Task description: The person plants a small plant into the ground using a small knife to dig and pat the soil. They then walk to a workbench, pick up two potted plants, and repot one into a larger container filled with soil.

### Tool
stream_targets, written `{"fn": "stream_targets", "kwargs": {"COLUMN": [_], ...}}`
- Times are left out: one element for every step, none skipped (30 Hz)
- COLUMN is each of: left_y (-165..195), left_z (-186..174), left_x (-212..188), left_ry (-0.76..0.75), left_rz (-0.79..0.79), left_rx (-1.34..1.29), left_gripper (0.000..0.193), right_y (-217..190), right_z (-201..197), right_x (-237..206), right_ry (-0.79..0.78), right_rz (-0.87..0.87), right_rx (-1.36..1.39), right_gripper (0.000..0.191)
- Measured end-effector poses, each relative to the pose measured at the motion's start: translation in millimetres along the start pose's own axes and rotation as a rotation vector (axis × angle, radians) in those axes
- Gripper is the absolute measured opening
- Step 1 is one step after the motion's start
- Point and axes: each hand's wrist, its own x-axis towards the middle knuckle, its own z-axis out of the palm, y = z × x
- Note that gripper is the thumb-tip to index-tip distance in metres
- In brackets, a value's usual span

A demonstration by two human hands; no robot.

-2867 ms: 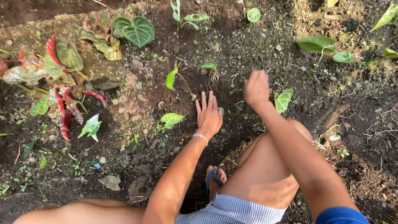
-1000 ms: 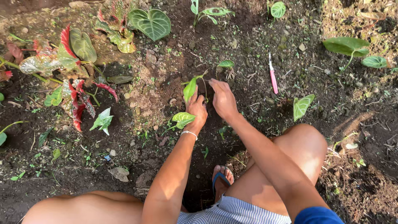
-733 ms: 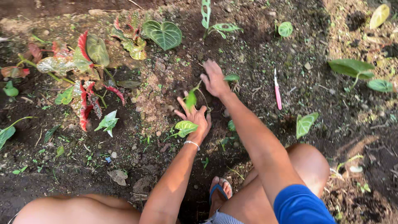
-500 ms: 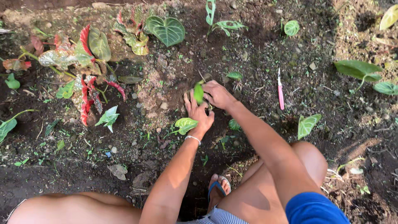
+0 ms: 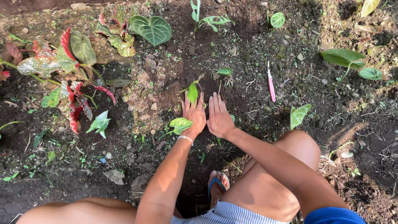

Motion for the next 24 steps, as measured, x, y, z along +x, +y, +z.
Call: {"fn": "stream_targets", "kwargs": {"left_y": [-2, -4, -6, -7, -9, -9, -9, -10, -10, -9, -8, -6, -5, -2, -1, 2, 3, 5, 6, 7, 8, 8, 8, 8], "left_z": [0, 2, 3, 4, 4, 3, 2, 3, 3, 2, 2, 1, 0, 0, -1, -1, -1, -2, -2, -3, -4, -4, -4, -4], "left_x": [1, 3, 4, 5, 4, 3, 1, -2, -5, -7, -11, -14, -17, -19, -20, -21, -22, -23, -24, -24, -25, -23, -23, -21], "left_ry": [-0.025, -0.05, -0.062, -0.101, -0.151, -0.212, -0.184, -0.142, -0.095, -0.129, -0.18, -0.239, -0.255, -0.26, -0.25, -0.243, -0.239, -0.243, -0.214, -0.186, -0.162, -0.18, -0.199, -0.211], "left_rz": [-0.007, -0.011, -0.012, -0.035, -0.059, -0.079, -0.052, -0.023, 0.004, -0.022, -0.054, -0.092, -0.108, -0.116, -0.116, -0.105, -0.1, -0.101, -0.103, -0.101, -0.094, -0.093, -0.097, -0.11], "left_rx": [-0.01, -0.024, -0.036, -0.077, -0.121, -0.167, -0.15, -0.13, -0.113, -0.121, -0.131, -0.142, -0.161, -0.183, -0.2, -0.166, -0.128, -0.088, -0.089, -0.088, -0.091, -0.079, -0.071, -0.059], "left_gripper": [0.071, 0.068, 0.064, 0.067, 0.069, 0.071, 0.076, 0.082, 0.088, 0.087, 0.086, 0.085, 0.083, 0.081, 0.079, 0.08, 0.08, 0.08, 0.075, 0.071, 0.066, 0.067, 0.068, 0.069], "right_y": [-2, -2, -4, -5, -9, -13, -17, -22, -27, -30, -32, -34, -36, -37, -39, -39, -41, -42, -44, -45, -46, -46, -46, -44], "right_z": [-2, -4, -6, -8, -8, -7, -5, -4, -2, -2, -1, -2, -3, -5, -8, -10, -13, -16, -18, -20, -20, -21, -19, -18], "right_x": [1, 2, 3, 4, 4, 2, 0, -3, -6, -10, -13, -17, -19, -21, -22, -22, -22, -22, -22, -21, -21, -20, -19, -16], "right_ry": [0.043, 0.001, -0.03, -0.055, -0.094, -0.14, -0.179, -0.155, -0.129, -0.111, -0.131, -0.16, -0.189, -0.209, -0.213, -0.211, -0.219, -0.233, -0.248, -0.277, -0.307, -0.343, -0.359, -0.374], "right_rz": [0.007, 0.012, 0.015, 0.012, 0.055, 0.105, 0.151, 0.141, 0.129, 0.117, 0.086, 0.053, 0.018, 0.05, 0.083, 0.114, 0.108, 0.101, 0.096, 0.09, 0.09, 0.099, 0.107, 0.104], "right_rx": [0.056, 0.054, 0.045, 0.036, -0.017, -0.066, -0.118, -0.124, -0.135, -0.142, -0.171, -0.195, -0.219, -0.194, -0.175, -0.16, -0.156, -0.145, -0.134, -0.15, -0.164, -0.176, -0.177, -0.181], "right_gripper": [0.095, 0.095, 0.094, 0.094, 0.095, 0.095, 0.096, 0.094, 0.093, 0.091, 0.091, 0.091, 0.092, 0.097, 0.102, 0.108, 0.108, 0.109, 0.109, 0.109, 0.11, 0.11, 0.111, 0.111]}}
